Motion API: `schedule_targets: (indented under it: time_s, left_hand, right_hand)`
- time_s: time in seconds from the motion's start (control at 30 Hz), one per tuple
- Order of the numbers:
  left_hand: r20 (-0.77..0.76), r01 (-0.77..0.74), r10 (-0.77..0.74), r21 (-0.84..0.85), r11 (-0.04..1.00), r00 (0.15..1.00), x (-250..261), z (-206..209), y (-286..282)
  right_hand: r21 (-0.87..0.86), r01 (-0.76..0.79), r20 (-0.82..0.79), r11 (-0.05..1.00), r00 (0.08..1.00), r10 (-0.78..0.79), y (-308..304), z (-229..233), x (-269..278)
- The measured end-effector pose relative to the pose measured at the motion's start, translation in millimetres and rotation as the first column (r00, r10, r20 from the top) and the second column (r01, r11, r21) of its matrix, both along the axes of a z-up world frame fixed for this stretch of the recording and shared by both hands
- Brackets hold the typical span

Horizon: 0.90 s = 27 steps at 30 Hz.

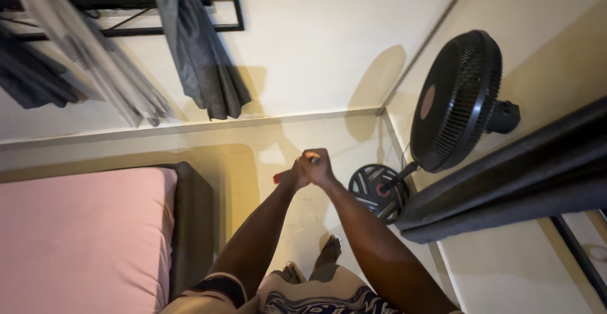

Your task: Repairing or adjusting a stand fan with a small tool.

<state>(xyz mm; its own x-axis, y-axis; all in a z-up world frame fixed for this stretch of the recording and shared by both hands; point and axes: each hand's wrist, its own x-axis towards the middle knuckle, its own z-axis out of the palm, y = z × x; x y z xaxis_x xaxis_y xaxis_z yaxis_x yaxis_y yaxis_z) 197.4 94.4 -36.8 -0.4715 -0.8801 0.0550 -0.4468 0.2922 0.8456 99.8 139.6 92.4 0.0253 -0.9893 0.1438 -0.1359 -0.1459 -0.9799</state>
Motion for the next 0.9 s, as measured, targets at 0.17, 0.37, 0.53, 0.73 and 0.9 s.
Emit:
schedule_targets:
  time_s: [0.17,0.37,0.53,0.73,0.9]
  left_hand:
    - [0.031,0.115,-0.124,0.197,0.974,0.992,-11,53,67]
    - [-0.214,0.13,0.028,0.687,0.715,0.976,-29,199,143]
    - [-0.412,0.263,-0.165,0.194,0.945,0.896,-77,117,105]
    - [-0.185,0.175,-0.149,0.134,0.975,0.971,-126,70,31]
    - [0.08,0.181,-0.171,-0.143,0.973,0.982,-150,-37,-9]
  right_hand:
    - [0.06,0.102,0.146,0.993,0.983,-0.11,60,-12,-15]
    - [0.065,0.247,0.028,0.967,0.968,-0.249,110,39,-42]
    - [-0.8,0.016,-0.458,0.6,0.63,-0.627,89,60,-72]
    - [-0.077,0.385,0.143,0.92,0.917,-0.372,40,44,-110]
    - [-0.045,0.279,-0.024,0.959,0.96,-0.28,27,-6,-128]
